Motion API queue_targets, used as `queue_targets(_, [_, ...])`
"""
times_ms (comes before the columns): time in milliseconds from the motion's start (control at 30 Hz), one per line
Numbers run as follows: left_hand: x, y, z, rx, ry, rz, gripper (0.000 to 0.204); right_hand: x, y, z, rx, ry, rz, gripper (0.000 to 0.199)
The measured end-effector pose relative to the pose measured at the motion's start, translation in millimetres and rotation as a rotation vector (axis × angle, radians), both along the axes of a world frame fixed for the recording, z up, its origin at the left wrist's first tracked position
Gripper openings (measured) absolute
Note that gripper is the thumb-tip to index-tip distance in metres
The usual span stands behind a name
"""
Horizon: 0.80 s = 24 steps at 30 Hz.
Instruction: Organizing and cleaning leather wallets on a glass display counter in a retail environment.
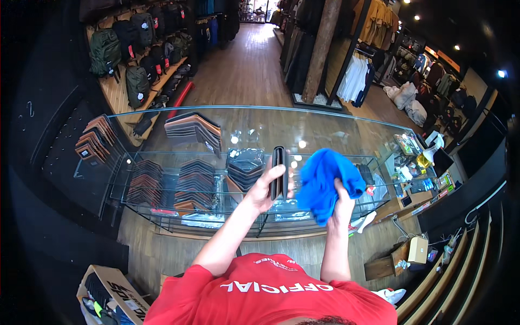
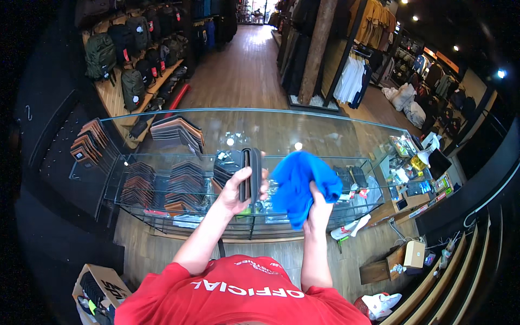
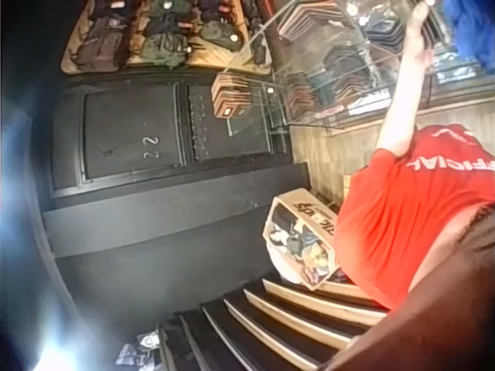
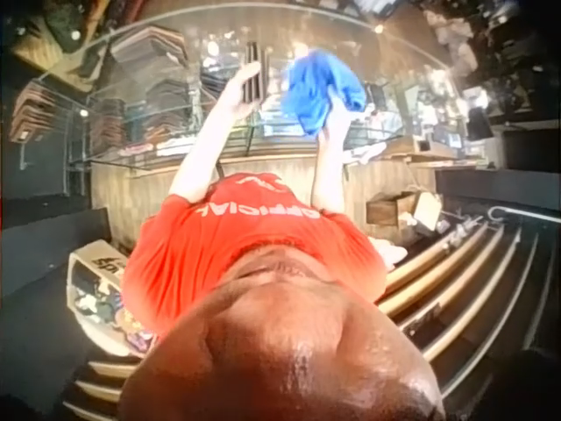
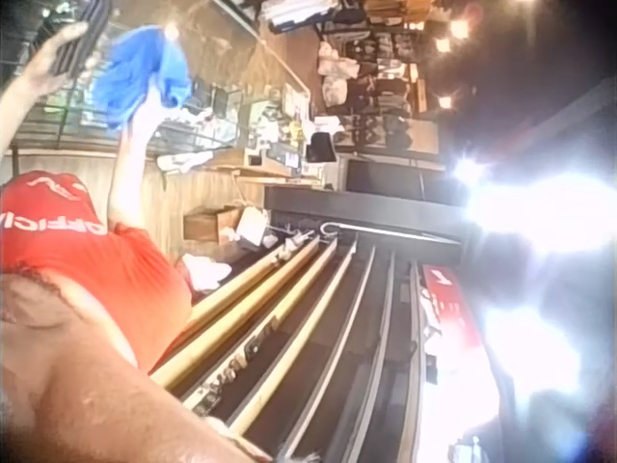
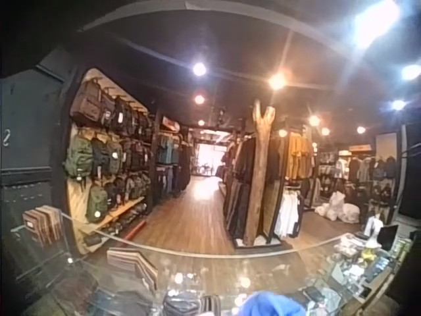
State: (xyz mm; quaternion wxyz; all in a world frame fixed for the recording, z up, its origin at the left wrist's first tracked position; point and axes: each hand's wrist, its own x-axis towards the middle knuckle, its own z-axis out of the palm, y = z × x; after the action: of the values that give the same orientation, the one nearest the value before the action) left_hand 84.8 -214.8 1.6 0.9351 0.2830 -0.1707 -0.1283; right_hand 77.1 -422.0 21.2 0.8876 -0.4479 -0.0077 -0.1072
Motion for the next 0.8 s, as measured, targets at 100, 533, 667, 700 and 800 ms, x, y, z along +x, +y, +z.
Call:
queue_targets(100, [-8.7, -1.5, 9.6, -0.159, -0.085, -0.159, 0.074, 13.3, 21.2, 3.3, 0.086, -0.022, -0.041, 0.040])
queue_targets(533, [-54.1, 90.7, 54.2, 1.009, -0.555, 0.682, 0.078, -17.0, 132.7, -2.7, -0.168, -0.097, 0.019, 0.043])
queue_targets(667, [-57.1, 116.9, 51.9, 0.592, -0.287, 0.871, 0.043, -41.4, 154.2, -4.2, -0.173, -0.079, 0.052, 0.046])
queue_targets(700, [-54.4, 130.5, 50.1, 0.521, -0.315, 0.942, 0.042, -47.2, 159.6, -9.9, -0.196, -0.120, 0.075, 0.045])
queue_targets(800, [-60.1, 155.1, 43.3, 0.297, -0.232, 1.054, 0.048, -43.7, 146.0, -27.0, -0.300, -0.336, 0.275, 0.040])
